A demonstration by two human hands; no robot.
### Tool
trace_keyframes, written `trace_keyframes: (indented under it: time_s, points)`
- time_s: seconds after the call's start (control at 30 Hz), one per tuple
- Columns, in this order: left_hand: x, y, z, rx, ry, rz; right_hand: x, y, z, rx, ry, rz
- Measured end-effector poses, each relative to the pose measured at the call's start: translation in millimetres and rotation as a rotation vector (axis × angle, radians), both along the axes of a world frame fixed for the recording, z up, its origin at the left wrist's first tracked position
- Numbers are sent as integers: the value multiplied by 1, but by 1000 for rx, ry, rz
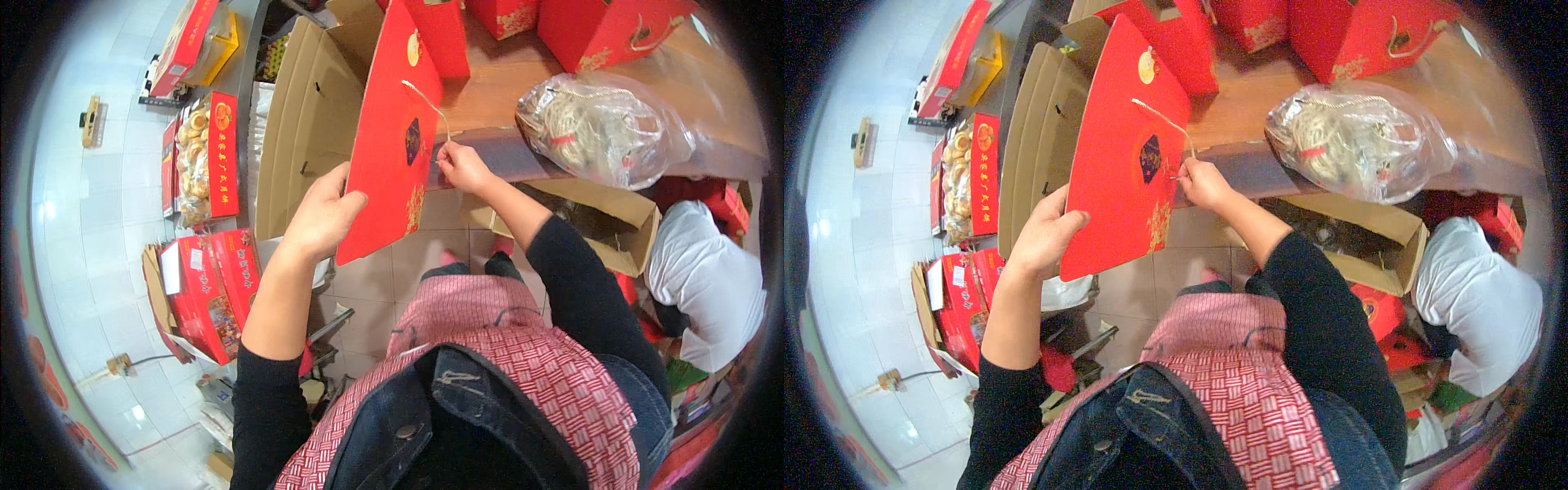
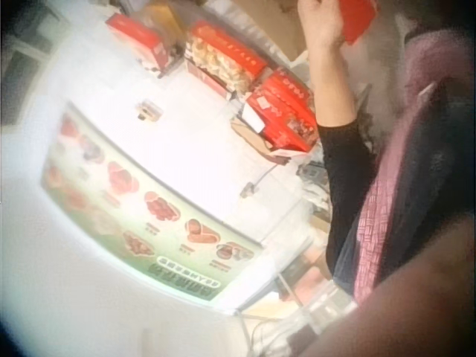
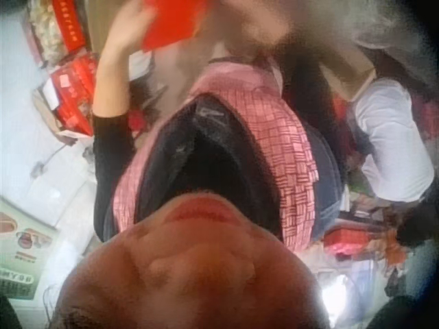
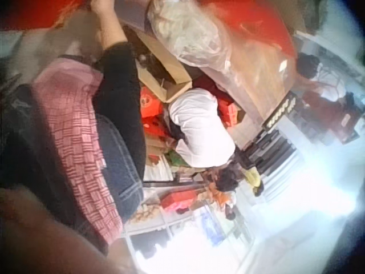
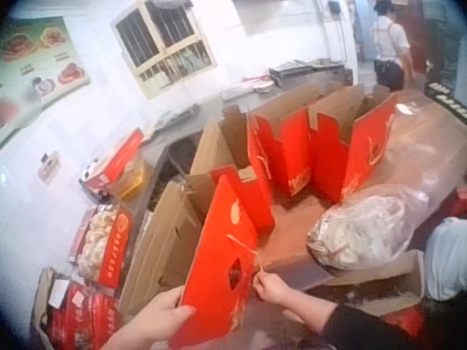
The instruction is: The person assembles red cardboard gift boxes by folding flaps and threading a string through a hole to form a handle. They repeatedly pick up flat boxes, fold them into shape, and secure the string before placing the finished boxes on a table.
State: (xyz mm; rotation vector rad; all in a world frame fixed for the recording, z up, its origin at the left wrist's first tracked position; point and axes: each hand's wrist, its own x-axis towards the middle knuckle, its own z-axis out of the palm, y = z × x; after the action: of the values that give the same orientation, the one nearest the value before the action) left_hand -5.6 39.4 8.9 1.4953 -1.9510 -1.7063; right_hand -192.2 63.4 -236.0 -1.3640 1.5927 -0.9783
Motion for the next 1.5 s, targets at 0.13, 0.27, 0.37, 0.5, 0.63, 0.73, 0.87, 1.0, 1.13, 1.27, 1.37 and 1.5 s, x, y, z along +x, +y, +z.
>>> trace_keyframes:
  time_s: [0.13, 0.27, 0.37, 0.5, 0.63, 0.73, 0.87, 1.0, 1.13, 1.27, 1.37, 1.5]
  points:
    - [-14, -3, 12, 300, 26, 5, 17, 56, 93, 112, -710, -255]
    - [1, -24, -6, 509, 46, -41, 51, 60, 126, -17, -655, -355]
    - [2, -33, -13, 541, 54, -97, 70, 51, 126, -188, -267, -464]
    - [0, -30, -8, 523, 62, -85, 79, 44, 117, -396, -22, -508]
    - [4, -34, -11, 534, 92, -128, 84, 44, 123, -453, 145, -465]
    - [5, -35, -12, 523, 104, -140, 85, 44, 130, -446, 292, -391]
    - [6, -38, -23, 500, 121, -262, 81, 42, 140, -358, 487, -269]
    - [-1, -27, -18, 496, 291, -307, 77, 45, 150, -251, 529, -291]
    - [13, -53, -19, 924, 370, -274, 77, 33, 124, -543, 189, -305]
    - [2, -60, -72, 515, 112, -279, 94, 21, 124, -289, 91, -415]
    - [-15, -40, -66, 438, 151, -267, 90, 26, 128, -271, 152, -403]
    - [-9, -31, -64, 350, 147, -204, 85, 34, 127, -186, 379, -293]
